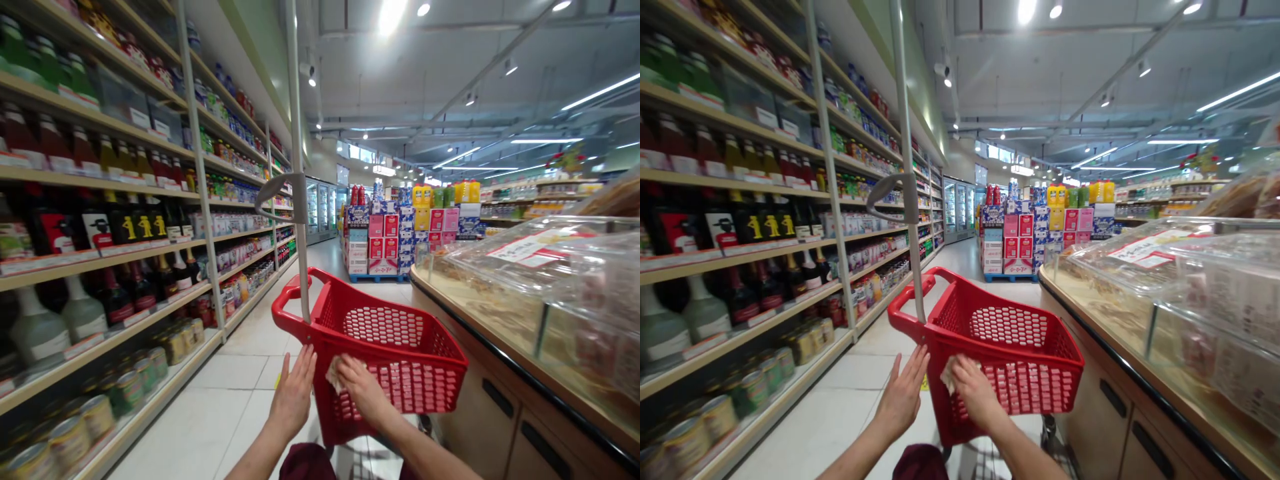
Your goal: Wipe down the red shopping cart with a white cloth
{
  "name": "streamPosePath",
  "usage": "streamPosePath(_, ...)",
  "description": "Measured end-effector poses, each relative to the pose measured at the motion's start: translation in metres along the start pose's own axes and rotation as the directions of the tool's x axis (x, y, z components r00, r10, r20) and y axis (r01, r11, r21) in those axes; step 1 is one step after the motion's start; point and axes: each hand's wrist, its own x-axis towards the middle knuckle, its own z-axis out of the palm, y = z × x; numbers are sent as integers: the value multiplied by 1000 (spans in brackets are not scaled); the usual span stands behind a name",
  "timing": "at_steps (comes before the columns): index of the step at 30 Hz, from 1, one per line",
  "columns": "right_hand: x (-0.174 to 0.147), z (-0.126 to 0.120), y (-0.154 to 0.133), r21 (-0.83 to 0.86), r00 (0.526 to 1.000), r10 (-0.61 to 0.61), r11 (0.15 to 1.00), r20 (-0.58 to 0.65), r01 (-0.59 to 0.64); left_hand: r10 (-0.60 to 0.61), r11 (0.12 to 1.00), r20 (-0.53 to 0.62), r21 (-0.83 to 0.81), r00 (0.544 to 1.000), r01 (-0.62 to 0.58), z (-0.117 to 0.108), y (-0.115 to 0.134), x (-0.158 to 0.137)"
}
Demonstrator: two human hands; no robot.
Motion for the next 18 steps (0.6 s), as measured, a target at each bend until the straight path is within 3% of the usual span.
streamPosePath(2,9,0,-7,14,999,-36,999,20,36,-18,1000,30,-3,999,18,-1,-5,-4)
streamPosePath(8,69,-4,-28,-1,992,-26,1000,-123,26,-146,989,37,25,989,145,-6,-23,-8)
streamPosePath(13,57,15,-41,73,991,-132,988,-30,134,-206,978,69,17,976,206,-15,-46,-8)
streamPosePath(18,112,-22,-29,-7,977,-106,994,-184,107,-291,957,-9,-17,957,291,-39,-73,27)
